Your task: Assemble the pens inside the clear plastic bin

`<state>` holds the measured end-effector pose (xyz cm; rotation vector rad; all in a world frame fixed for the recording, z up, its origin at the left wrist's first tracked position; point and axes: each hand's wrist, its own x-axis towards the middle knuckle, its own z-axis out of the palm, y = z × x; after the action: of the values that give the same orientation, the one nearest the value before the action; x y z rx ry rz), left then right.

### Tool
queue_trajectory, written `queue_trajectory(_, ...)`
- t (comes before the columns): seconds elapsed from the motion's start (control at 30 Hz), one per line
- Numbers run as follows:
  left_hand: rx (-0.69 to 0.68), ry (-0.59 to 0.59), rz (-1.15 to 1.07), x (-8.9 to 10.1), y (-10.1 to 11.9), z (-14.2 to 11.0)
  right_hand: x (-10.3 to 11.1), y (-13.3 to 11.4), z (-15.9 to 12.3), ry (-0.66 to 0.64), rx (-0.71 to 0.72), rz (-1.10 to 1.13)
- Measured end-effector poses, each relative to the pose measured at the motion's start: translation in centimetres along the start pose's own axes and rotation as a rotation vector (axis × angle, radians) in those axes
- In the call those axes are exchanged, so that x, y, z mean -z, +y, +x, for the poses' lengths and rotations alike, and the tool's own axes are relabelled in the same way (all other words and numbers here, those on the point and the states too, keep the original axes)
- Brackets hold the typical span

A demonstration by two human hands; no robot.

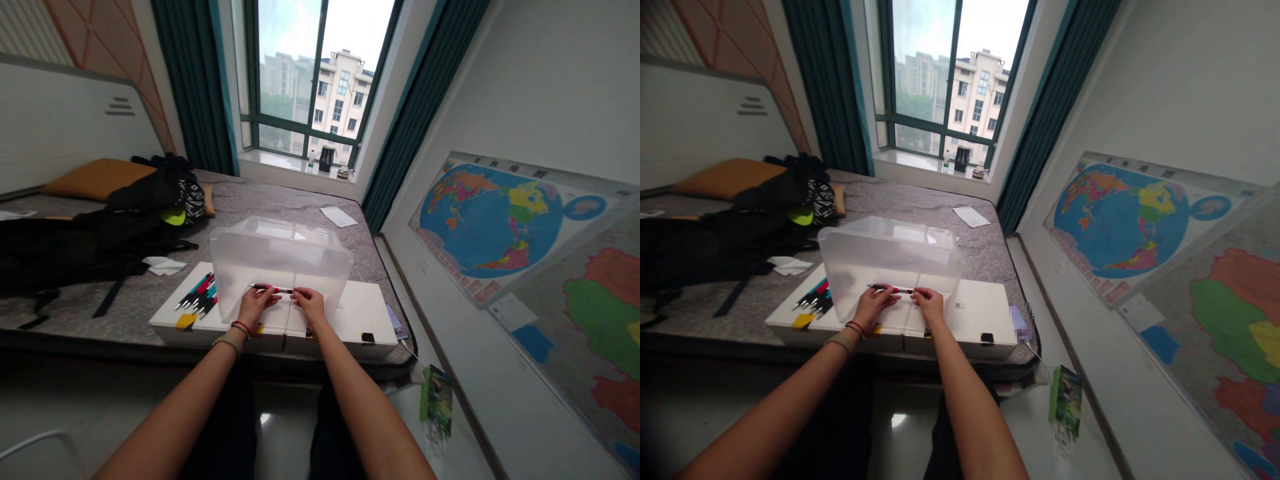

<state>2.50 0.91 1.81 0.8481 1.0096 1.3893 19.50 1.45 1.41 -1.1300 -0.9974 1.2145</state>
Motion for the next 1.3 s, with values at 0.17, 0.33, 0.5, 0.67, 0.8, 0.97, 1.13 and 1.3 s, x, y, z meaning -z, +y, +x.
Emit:
queue_trajectory(0.17, -0.005, -0.006, 0.014, -0.03, -0.04, -0.13, 0.01, 0.18, 0.14, -0.015, 0.017, 0.016)
queue_trajectory(0.33, 0.005, -0.007, 0.009, 0.09, -0.18, -0.1, 0.02, 0.16, 0.1, -0.026, 0.022, -0.043)
queue_trajectory(0.5, -0.003, -0.008, 0.012, 0.08, -0.17, -0.11, -0.14, 0.26, -0.06, -0.054, 0.07, -0.242)
queue_trajectory(0.67, -0.008, 0.021, 0.002, -0.01, -0.11, -0.03, -0.43, 0.14, -0.29, -0.058, 0.091, -0.284)
queue_trajectory(0.8, -0.024, 0.01, -0.008, 0.04, -0.27, 0.07, -0.44, -0.05, -0.49, -0.081, 0.128, -0.356)
queue_trajectory(0.97, -0.014, 0.007, -0.024, 0.09, -0.26, 0.07, -0.56, -0.32, -0.6, -0.059, 0.072, -0.463)
queue_trajectory(1.13, -0.008, 0.024, -0.006, -0.05, -0.13, 0.02, -0.75, -0.47, -0.71, -0.057, 0.082, -0.356)
queue_trajectory(1.3, -0.011, -0.009, 0.004, -0.07, -0.26, 0.07, -0.45, -0.24, -0.46, -0.045, 0.142, -0.534)
